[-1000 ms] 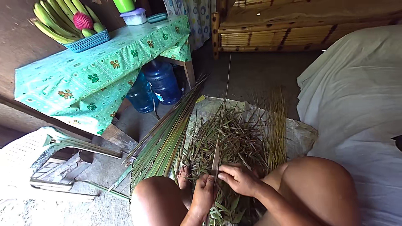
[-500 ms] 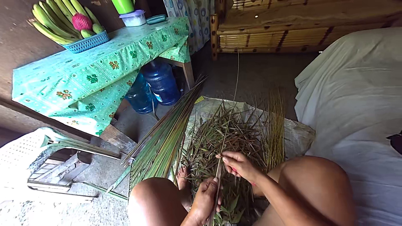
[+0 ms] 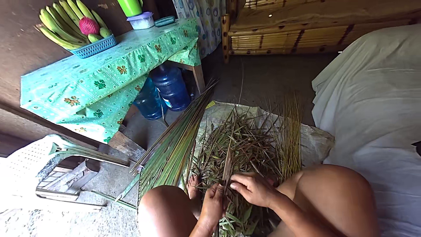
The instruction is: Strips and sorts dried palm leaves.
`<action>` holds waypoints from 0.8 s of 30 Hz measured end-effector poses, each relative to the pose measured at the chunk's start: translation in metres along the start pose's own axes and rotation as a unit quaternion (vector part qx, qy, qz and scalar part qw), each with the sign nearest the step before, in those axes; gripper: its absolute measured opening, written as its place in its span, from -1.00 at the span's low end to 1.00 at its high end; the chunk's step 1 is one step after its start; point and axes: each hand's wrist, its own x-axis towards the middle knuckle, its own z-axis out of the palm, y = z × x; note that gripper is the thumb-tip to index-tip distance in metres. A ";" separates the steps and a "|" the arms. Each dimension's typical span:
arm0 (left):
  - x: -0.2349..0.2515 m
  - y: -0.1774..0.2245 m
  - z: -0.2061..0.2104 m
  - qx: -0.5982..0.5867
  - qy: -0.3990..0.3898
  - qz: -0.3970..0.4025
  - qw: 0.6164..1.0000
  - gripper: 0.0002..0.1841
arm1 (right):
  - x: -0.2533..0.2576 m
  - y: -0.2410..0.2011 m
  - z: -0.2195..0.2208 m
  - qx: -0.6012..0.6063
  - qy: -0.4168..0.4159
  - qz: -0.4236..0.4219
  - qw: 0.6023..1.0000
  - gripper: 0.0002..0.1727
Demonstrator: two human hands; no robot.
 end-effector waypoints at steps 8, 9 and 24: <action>-0.003 -0.003 -0.003 0.013 -0.015 -0.018 1.000 -0.63 | 0.021 0.022 -0.033 0.028 0.093 0.159 0.983 -0.59; -0.001 -0.002 -0.003 0.008 -0.011 -0.018 1.000 -0.62 | 0.017 0.013 -0.031 0.073 0.054 0.151 0.984 -0.59; -0.015 0.002 -0.006 -0.080 -0.085 -0.066 0.991 -0.56 | 0.031 0.038 -0.027 0.015 0.105 0.200 0.974 -0.58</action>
